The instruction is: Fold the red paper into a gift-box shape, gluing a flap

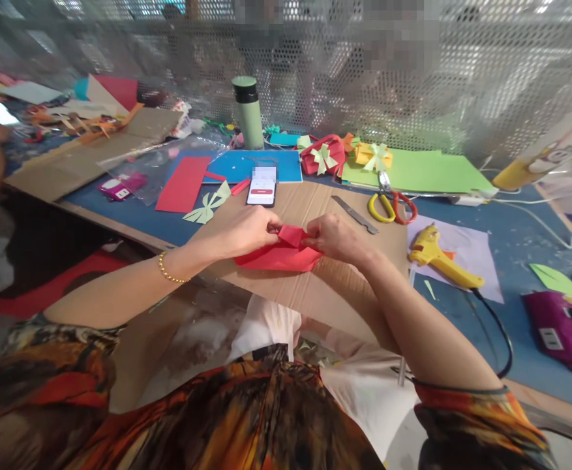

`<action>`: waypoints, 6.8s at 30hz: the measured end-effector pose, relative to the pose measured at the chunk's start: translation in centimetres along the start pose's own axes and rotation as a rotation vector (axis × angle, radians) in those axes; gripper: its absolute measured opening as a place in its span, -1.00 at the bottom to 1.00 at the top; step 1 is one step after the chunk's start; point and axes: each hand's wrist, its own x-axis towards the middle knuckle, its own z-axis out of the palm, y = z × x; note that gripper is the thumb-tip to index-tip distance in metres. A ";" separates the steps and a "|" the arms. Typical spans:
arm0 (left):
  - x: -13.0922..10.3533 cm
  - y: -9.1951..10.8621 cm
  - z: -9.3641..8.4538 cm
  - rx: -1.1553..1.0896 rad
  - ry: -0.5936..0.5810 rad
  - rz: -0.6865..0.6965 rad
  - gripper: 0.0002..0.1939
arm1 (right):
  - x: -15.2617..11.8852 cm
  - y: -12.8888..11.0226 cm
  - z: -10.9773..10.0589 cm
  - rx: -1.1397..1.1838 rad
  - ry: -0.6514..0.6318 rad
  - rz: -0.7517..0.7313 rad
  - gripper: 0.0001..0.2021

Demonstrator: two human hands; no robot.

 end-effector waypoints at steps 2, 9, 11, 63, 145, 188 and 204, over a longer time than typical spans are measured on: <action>-0.5 -0.1 0.3 0.045 0.020 0.015 -0.80 | 0.1 0.2 0.1 -0.001 0.010 -0.002 -0.72; -1.1 0.3 0.7 0.169 0.066 0.113 -0.71 | -0.1 0.2 0.2 0.011 0.026 -0.035 -0.75; -0.9 0.4 0.8 0.152 0.047 0.102 -0.70 | -0.2 0.1 0.2 0.006 0.028 -0.021 -0.74; 0.8 0.6 -0.8 -0.104 -0.127 -0.123 -0.65 | -0.3 0.7 0.1 0.036 0.002 -0.047 -0.73; 5.4 0.1 -1.4 0.380 -0.408 0.284 -0.77 | 0.6 -3.2 -0.2 -0.261 0.047 0.014 -0.67; 3.5 -2.2 -3.4 -0.130 -0.372 -0.075 -0.78 | 1.8 -4.8 1.4 -0.359 0.020 0.102 -0.63; 3.3 -1.4 -2.8 -0.132 -0.269 -0.054 -0.70 | 2.7 -3.7 1.2 -0.270 0.010 -0.054 -0.56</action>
